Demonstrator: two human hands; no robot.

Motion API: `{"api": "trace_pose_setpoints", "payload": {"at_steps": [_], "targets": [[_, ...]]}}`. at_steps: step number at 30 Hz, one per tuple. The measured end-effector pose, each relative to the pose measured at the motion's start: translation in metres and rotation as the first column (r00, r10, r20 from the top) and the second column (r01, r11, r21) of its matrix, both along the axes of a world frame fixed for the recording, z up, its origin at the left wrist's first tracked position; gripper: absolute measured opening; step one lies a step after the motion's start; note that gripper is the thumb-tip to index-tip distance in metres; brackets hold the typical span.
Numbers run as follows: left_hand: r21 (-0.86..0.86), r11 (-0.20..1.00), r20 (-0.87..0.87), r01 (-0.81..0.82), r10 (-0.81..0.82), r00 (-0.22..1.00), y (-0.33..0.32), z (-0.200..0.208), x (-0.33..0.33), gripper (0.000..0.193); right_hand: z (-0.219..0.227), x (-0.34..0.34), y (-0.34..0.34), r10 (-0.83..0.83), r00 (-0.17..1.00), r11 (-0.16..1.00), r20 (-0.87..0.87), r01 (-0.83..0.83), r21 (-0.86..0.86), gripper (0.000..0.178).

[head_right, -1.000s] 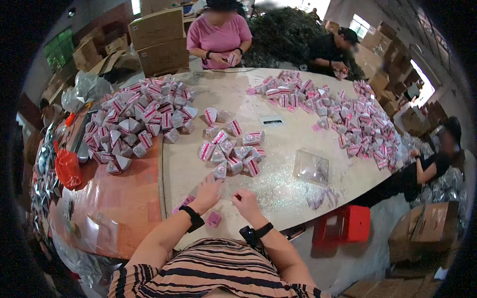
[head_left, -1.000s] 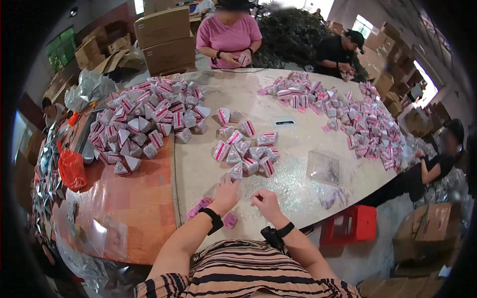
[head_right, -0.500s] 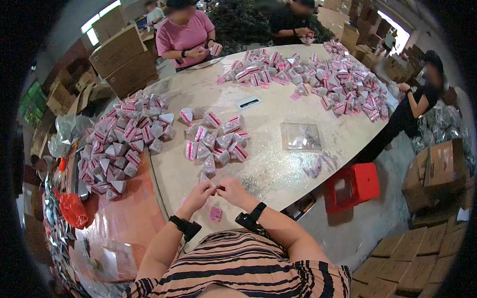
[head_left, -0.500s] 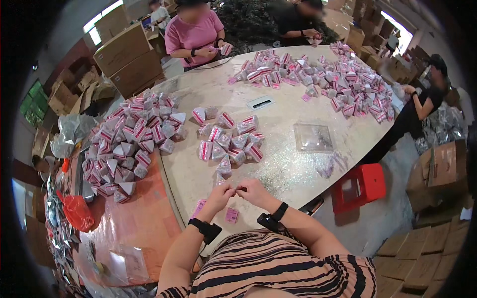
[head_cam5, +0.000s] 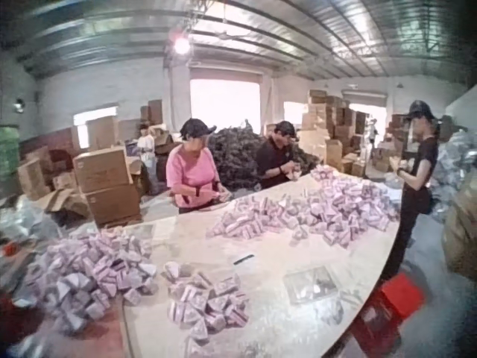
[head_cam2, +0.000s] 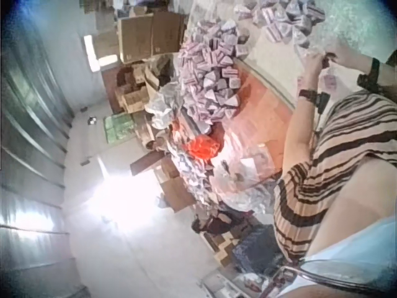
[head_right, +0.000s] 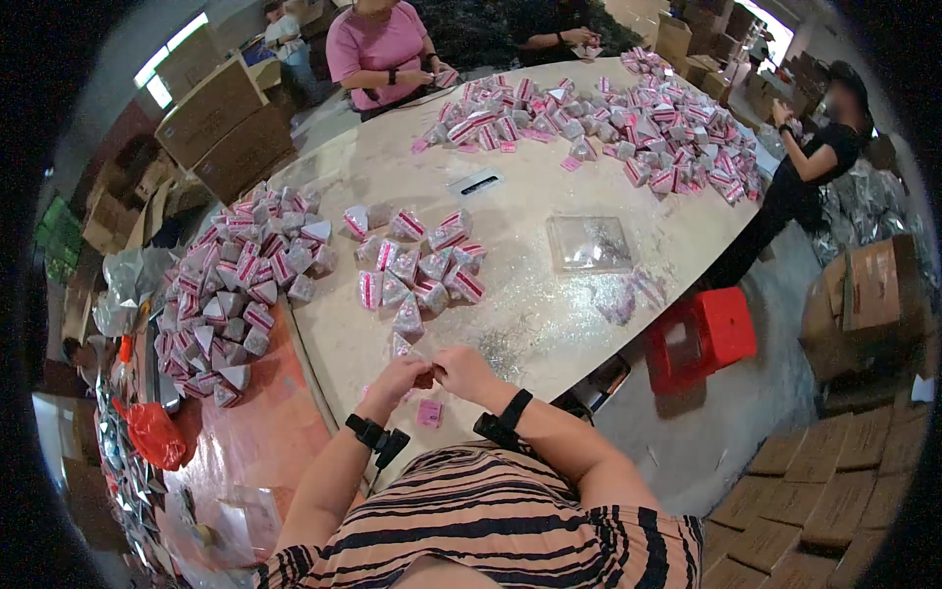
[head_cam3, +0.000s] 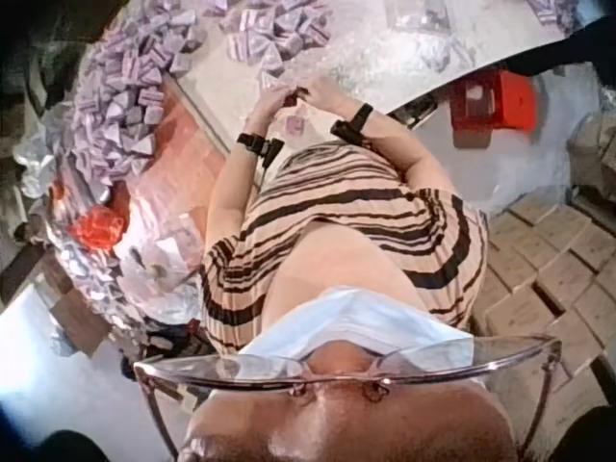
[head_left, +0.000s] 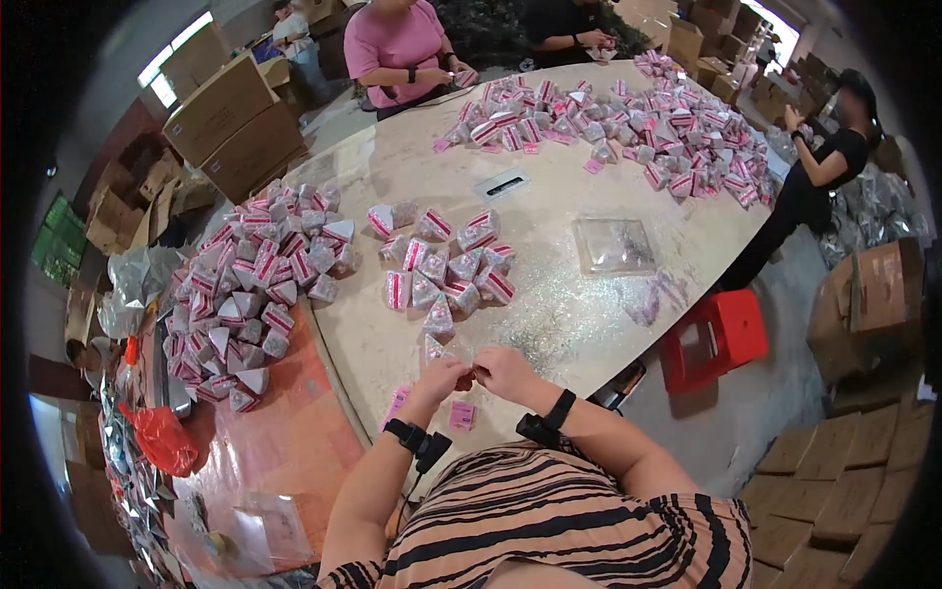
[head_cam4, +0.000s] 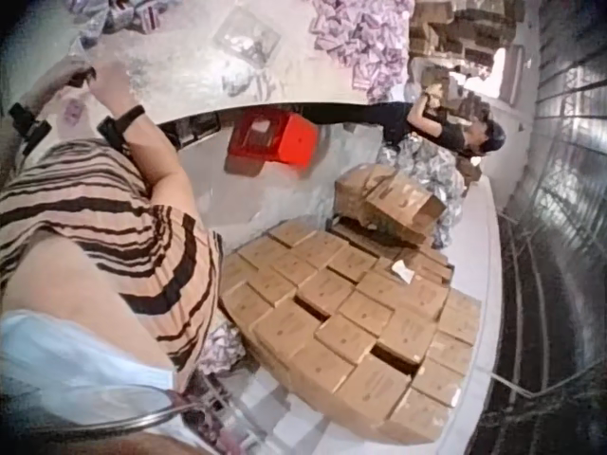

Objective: The person places small pink labels onto triangular packages of white material on a table. They then pick up the labeled packages and place them into a larger pile of finished items. The task is performed by hand in a repetitive manner.

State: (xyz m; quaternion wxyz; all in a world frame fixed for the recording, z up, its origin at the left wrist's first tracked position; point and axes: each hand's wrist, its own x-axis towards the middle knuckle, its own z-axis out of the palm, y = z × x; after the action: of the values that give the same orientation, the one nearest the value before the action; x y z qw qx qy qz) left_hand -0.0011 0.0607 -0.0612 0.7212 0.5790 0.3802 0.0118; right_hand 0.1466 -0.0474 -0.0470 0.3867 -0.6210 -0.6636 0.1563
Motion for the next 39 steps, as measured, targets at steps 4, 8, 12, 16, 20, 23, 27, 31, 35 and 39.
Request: {"api": "trace_pose_setpoints", "payload": {"at_steps": [4,8,12,16,20,23,27,31,35,39], "targets": [[0.929,0.331,-0.183,0.168,0.014,0.983,0.008,-0.001,0.011,0.022,-0.004,0.010,0.002,-0.149,0.989,0.986,-0.005,0.149,-0.075,0.008],[0.839,0.227,-0.512,0.494,0.022,0.859,0.009,0.007,0.021,0.033,0.006,0.021,-0.002,-0.185,0.982,0.980,-0.037,0.181,-0.084,0.011],[0.889,0.198,-0.426,0.412,0.034,0.904,0.029,-0.051,0.011,0.041,0.009,0.022,-0.001,-0.192,0.975,0.981,-0.110,0.187,-0.059,0.012],[0.968,0.249,-0.093,0.017,0.295,0.951,0.014,-0.008,0.009,0.043,0.021,0.022,-0.005,-0.205,0.961,0.977,-0.186,0.188,-0.105,0.010],[0.258,0.804,0.193,-0.536,0.501,0.844,0.014,0.044,0.010,0.035,0.040,0.004,0.001,-0.097,0.970,0.995,-0.223,0.087,-0.056,0.008],[-0.267,0.761,0.239,-0.591,0.646,0.725,0.004,0.059,0.011,0.035,0.057,-0.008,0.010,-0.062,0.973,0.998,-0.224,0.059,-0.023,0.008],[-0.574,0.613,0.146,-0.543,0.729,0.668,0.001,0.054,0.003,0.042,0.055,-0.010,0.029,-0.055,0.951,0.995,-0.303,0.079,0.067,0.007],[-0.627,0.593,0.086,-0.505,0.697,0.712,-0.001,0.062,-0.008,0.052,0.068,-0.009,0.037,-0.075,0.970,0.987,-0.232,0.105,0.119,0.007],[-0.709,0.556,0.054,-0.434,0.656,0.752,-0.001,0.065,-0.011,0.053,0.070,-0.006,0.042,-0.080,0.970,0.981,-0.228,0.116,0.152,0.007],[-0.723,0.556,0.142,-0.411,0.702,0.698,-0.007,0.067,-0.008,0.053,0.080,-0.011,0.036,-0.069,0.973,0.986,-0.219,0.100,0.132,0.006]]}}
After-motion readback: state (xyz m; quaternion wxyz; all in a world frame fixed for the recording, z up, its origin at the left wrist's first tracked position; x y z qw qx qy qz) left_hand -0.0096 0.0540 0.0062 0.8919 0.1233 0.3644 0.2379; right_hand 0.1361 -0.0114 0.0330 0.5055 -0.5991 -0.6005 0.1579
